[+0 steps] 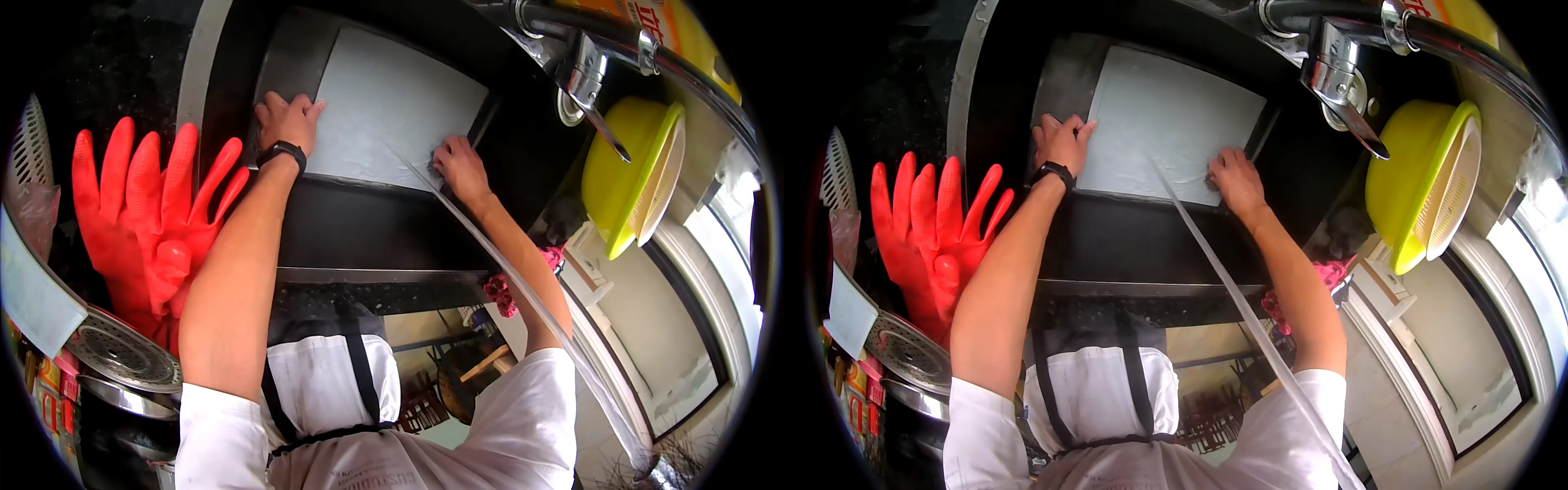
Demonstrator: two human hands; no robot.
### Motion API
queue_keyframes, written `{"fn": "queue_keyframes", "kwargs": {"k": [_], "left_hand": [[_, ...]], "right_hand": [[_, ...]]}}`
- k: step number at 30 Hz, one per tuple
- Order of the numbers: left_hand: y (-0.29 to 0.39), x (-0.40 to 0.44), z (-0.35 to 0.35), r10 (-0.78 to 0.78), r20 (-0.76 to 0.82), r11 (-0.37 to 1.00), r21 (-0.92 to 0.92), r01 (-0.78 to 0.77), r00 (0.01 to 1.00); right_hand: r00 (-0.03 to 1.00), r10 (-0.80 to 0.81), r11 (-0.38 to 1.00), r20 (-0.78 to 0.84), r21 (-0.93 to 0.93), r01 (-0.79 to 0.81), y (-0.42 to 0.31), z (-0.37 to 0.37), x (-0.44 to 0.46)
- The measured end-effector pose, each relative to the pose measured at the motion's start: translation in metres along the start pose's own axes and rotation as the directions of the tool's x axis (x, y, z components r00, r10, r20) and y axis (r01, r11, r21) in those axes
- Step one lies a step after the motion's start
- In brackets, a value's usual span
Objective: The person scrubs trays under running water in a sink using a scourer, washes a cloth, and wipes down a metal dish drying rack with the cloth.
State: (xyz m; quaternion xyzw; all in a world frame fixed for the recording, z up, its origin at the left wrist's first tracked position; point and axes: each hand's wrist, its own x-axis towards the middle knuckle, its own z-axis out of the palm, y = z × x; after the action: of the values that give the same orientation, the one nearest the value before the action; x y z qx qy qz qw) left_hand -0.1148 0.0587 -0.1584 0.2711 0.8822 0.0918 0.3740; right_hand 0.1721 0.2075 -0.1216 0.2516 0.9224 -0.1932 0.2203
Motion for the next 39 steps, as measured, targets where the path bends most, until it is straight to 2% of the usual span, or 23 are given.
{"fn": "queue_keyframes", "kwargs": {"k": [2, 5, 7, 11, 12, 15, 17, 18, 20, 21, 22, 24, 26, 28, 29, 31, 33, 35, 36, 37, 39], "left_hand": [[-0.003, 0.003, 0.002, 0.015, -0.025, 1.0, 0.012, -0.015, 1.0], [0.001, 0.001, -0.004, -0.017, 0.01, 1.0, -0.009, 0.017, 1.0], [0.001, 0.003, -0.005, -0.028, 0.012, 1.0, -0.014, 0.028, 1.0], [0.0, 0.001, -0.003, -0.017, 0.007, 1.0, -0.023, 0.017, 1.0], [-0.001, 0.0, -0.004, -0.016, 0.009, 1.0, -0.014, 0.016, 1.0], [0.002, 0.001, -0.006, -0.022, 0.018, 1.0, -0.019, 0.022, 1.0], [0.002, 0.0, -0.007, -0.031, 0.039, 0.998, -0.047, 0.033, 0.999], [0.002, -0.001, -0.007, -0.032, 0.039, 0.999, -0.039, 0.034, 0.999], [0.001, 0.001, -0.006, -0.022, 0.031, 0.999, -0.031, 0.023, 0.999], [-0.001, 0.002, -0.005, -0.023, 0.028, 0.999, -0.023, 0.024, 0.999], [-0.002, 0.003, -0.003, -0.014, 0.012, 1.0, -0.017, 0.015, 1.0], [-0.004, 0.004, 0.003, -0.002, 0.001, 1.0, -0.012, 0.002, 1.0], [-0.01, 0.006, 0.007, 0.033, -0.039, 0.995, -0.093, -0.036, 0.999], [-0.009, 0.005, 0.003, 0.035, -0.021, 0.996, -0.081, -0.036, 0.999], [-0.008, 0.005, 0.001, 0.032, -0.007, 0.997, -0.072, -0.033, 0.999], [-0.008, 0.005, 0.0, 0.048, -0.024, 0.995, -0.089, -0.05, 0.999], [-0.008, 0.005, 0.003, 0.052, -0.032, 0.996, -0.069, -0.054, 0.998], [-0.009, 0.006, 0.004, 0.049, -0.026, 0.996, -0.069, -0.051, 0.998], [-0.01, 0.007, 0.003, 0.045, -0.023, 0.997, -0.069, -0.046, 0.999], [-0.009, 0.008, 0.002, 0.042, -0.027, 0.997, -0.066, -0.044, 0.999], [-0.013, 0.008, 0.0, 0.055, 0.03, 0.995, -0.087, -0.053, 0.998]], "right_hand": [[1.0, 0.016, 0.999, 0.005, -0.042, -0.016, -0.003, 0.001, -0.002], [0.999, -0.047, 0.993, -0.012, 0.107, 0.048, -0.021, 0.01, -0.001], [0.996, -0.091, 0.99, -0.017, 0.111, 0.092, -0.041, 0.013, 0.003], [0.996, -0.06, 0.969, 0.064, 0.245, 0.043, -0.031, -0.001, 0.01], [0.998, -0.061, 0.972, 0.007, 0.226, 0.058, -0.026, -0.003, 0.014], [0.989, 0.134, 0.962, -0.068, 0.247, -0.114, -0.024, -0.009, 0.014], [0.992, 0.088, 0.959, -0.087, 0.276, -0.06, -0.035, 0.004, 0.017], [0.997, 0.004, 0.971, -0.072, 0.238, 0.013, -0.05, 0.004, 0.025], [0.996, -0.066, 0.926, -0.061, 0.367, 0.084, -0.085, 0.013, 0.048], [0.974, -0.147, 0.917, -0.175, 0.345, 0.2, -0.106, 0.014, 0.059], [0.954, -0.163, 0.904, -0.253, 0.348, 0.247, -0.122, 0.023, 0.073], [0.951, -0.145, 0.925, -0.274, 0.304, 0.229, -0.151, 0.016, 0.093], [0.947, -0.136, 0.928, -0.292, 0.296, 0.224, -0.149, 0.017, 0.105], [0.912, -0.01, 0.925, -0.41, 0.342, 0.164, -0.138, 0.015, 0.114], [0.885, 0.122, 0.925, -0.45, 0.375, 0.063, -0.128, 0.011, 0.117], [0.844, 0.303, 0.886, -0.443, 0.457, -0.078, -0.11, -0.002, 0.122], [0.858, 0.3, 0.868, -0.417, 0.492, -0.065, -0.111, -0.001, 0.119], [0.897, 0.089, 0.876, -0.433, 0.463, 0.137, -0.122, 0.007, 0.118], [0.91, 0.041, 0.842, -0.413, 0.505, 0.191, -0.135, 0.007, 0.116], [0.887, 0.013, 0.82, -0.461, 0.512, 0.254, -0.149, 0.014, 0.116], [0.87, 0.024, 0.821, -0.493, 0.506, 0.264, -0.168, 0.025, 0.113]]}}
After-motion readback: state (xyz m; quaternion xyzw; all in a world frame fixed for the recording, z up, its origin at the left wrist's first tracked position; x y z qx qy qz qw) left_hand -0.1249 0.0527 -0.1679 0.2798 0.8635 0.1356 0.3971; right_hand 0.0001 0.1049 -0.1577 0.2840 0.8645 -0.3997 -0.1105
